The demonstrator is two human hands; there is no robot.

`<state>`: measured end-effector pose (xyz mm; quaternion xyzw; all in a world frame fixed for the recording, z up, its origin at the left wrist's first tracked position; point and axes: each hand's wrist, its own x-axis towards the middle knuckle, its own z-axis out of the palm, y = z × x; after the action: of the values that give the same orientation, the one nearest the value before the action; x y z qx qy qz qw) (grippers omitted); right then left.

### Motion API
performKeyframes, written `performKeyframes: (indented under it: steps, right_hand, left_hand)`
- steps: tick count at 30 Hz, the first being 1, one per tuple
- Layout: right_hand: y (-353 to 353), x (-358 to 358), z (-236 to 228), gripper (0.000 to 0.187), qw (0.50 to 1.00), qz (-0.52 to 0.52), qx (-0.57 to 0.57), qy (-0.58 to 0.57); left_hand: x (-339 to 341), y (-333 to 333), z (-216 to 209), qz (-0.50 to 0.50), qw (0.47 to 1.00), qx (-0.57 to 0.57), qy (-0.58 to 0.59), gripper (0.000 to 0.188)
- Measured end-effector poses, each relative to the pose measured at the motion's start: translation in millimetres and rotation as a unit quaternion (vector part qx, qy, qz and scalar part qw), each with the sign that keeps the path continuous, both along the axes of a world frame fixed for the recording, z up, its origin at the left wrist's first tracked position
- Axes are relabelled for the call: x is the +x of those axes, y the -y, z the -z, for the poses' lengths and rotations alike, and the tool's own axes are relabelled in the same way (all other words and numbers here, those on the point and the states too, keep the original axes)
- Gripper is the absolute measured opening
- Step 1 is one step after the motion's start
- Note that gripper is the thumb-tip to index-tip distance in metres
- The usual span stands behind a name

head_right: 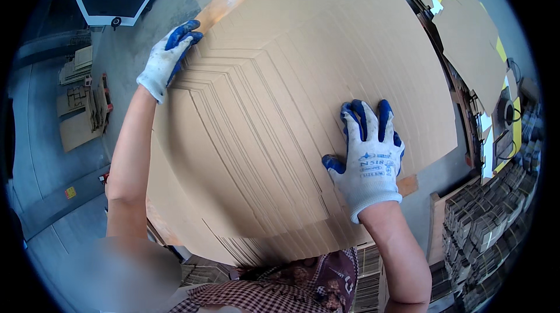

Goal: The person aligns and smooths a stack of large cardboard sheets on a workbench. Then they scoop a white paste from a container and spread it across the cardboard surface using a small tool.

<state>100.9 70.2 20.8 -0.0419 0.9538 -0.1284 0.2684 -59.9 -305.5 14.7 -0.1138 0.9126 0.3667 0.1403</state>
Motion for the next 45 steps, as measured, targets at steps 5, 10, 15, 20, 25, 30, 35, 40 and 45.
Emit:
performKeyframes:
  steps: [5,10,15,20,25,30,35,40,45]
  right_hand:
    - [0.3,0.2,0.7,0.087,1.0,-0.004,0.006,0.003]
    - [-0.8,1.4,4.1,0.087,1.0,-0.002,0.005,-0.001]
    - [0.2,0.2,2.1,0.088,1.0,0.001,0.004,0.007]
    - [-0.7,0.8,2.7,0.088,1.0,0.002,0.006,0.006]
    - [-0.3,1.2,2.6,0.087,1.0,0.003,-0.001,0.004]
    - [0.0,1.0,3.1,0.086,1.0,-0.002,0.007,0.003]
    - [2.2,0.5,1.3,0.086,1.0,-0.002,0.007,0.003]
    - [1.9,0.7,1.9,0.086,1.0,0.001,0.005,0.005]
    - [1.4,1.0,2.4,0.087,1.0,-0.003,0.012,0.01]
  left_hand:
    - [-1.1,4.5,0.5,0.009,0.998,0.059,0.004,0.037]
    - [-4.6,1.9,-3.0,-0.028,0.991,0.127,0.002,0.035]
    - [-9.0,9.0,-6.6,-0.044,0.992,0.122,0.013,0.031]
    - [-13.4,12.0,-7.8,-0.065,0.986,0.149,0.026,0.029]
    - [-14.8,25.3,-3.6,-0.048,0.992,0.11,0.043,0.03]
    - [-4.8,13.3,7.3,-0.018,0.983,0.184,-0.014,0.032]
    - [-11.3,15.2,6.4,-0.016,0.993,0.111,0.026,0.031]
    - [-22.0,22.7,6.8,-0.014,0.996,0.072,0.048,0.028]
    - [-25.4,29.0,8.8,-0.028,0.994,0.087,0.053,0.026]
